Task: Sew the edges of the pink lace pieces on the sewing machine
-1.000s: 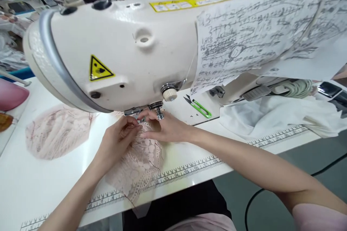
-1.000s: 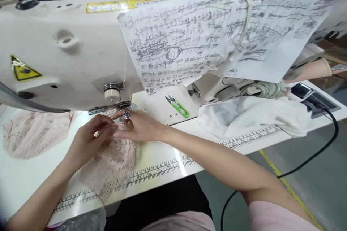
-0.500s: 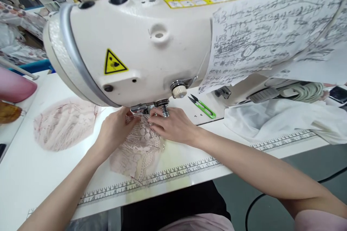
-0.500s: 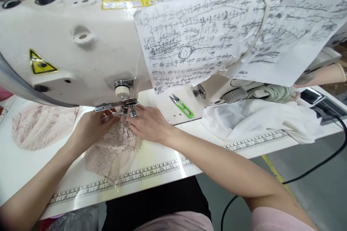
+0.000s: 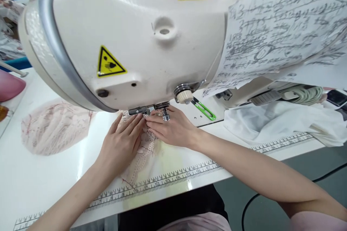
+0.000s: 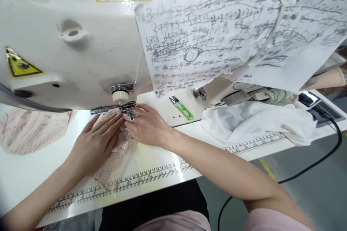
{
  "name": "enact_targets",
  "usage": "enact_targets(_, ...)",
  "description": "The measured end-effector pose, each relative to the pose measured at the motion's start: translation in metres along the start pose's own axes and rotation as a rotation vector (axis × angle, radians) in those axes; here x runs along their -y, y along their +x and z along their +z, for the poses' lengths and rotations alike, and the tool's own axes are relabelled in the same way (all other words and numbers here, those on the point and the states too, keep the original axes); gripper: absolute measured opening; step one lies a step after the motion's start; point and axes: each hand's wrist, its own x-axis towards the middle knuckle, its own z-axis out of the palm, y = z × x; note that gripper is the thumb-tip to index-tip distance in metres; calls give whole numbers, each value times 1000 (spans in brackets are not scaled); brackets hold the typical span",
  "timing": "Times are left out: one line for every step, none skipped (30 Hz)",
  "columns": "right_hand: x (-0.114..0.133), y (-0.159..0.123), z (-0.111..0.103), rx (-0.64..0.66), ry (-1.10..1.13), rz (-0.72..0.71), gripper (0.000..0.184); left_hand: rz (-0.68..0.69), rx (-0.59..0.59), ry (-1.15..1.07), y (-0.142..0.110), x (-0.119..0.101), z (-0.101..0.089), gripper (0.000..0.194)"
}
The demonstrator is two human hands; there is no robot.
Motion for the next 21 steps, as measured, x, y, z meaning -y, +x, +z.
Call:
enact_targets(0,0,1,-4,-6,6,33,-3,11,-18,1,3,0,43)
enact_targets(0,0,2,-15,-9,11,32,-8,23,-33,1,6,1,44)
enact_targets(0,0,3,-28,-9,16,31,-13,35,-44,1,8,2,45)
enact_targets(0,0,4,-39,-7,21,30,-20,48,-48,1,9,4,46)
enact_targets(-1,0,5,-48,-5,24,29,-24,60,-46,0,10,5,47)
enact_targets(-1,-1,6,-51,-3,28,29,-28,69,-38,-1,10,7,47)
enact_targets(-2,-1,7,-51,-1,32,28,-32,73,-26,-2,10,9,48)
enact_targets(-2,-1,7,-55,0,37,28,-37,76,-12,-3,10,11,48)
enact_targets(-2,-2,8,-62,0,40,27,-39,79,-2,-4,10,12,48)
enact_targets(-3,-2,8,-69,1,41,27,-36,83,0,-4,11,12,48)
enact_targets(-3,-2,9,-76,3,42,27,-28,85,-6,-4,12,13,48)
enact_targets(-3,-2,9,-78,5,41,28,-20,88,-18,-3,13,13,48)
enact_targets(-3,-2,10,-79,6,39,28,-12,91,-33,-3,15,12,48)
enact_targets(-3,-2,10,-78,8,40,29,-6,96,-48,-2,17,12,47)
enact_targets(-2,-2,11,-76,9,43,29,-3,102,-59,-2,19,12,47)
enact_targets(-2,-2,11,-78,11,46,28,-3,110,-65,-1,21,11,47)
enact_targets(-1,-2,11,-84,14,49,28,-5,119,-63,-1,23,11,47)
enact_targets(-1,-2,11,-90,14,55,27,-5,126,-55,-1,24,12,47)
enact_targets(0,-2,11,-93,11,61,26,-2,131,-43,-1,25,12,47)
enact_targets(1,-2,11,-99,4,65,26,2,132,-28,-1,26,13,47)
enact_targets(1,-2,11,-101,-6,69,26,7,130,-12,-1,26,13,47)
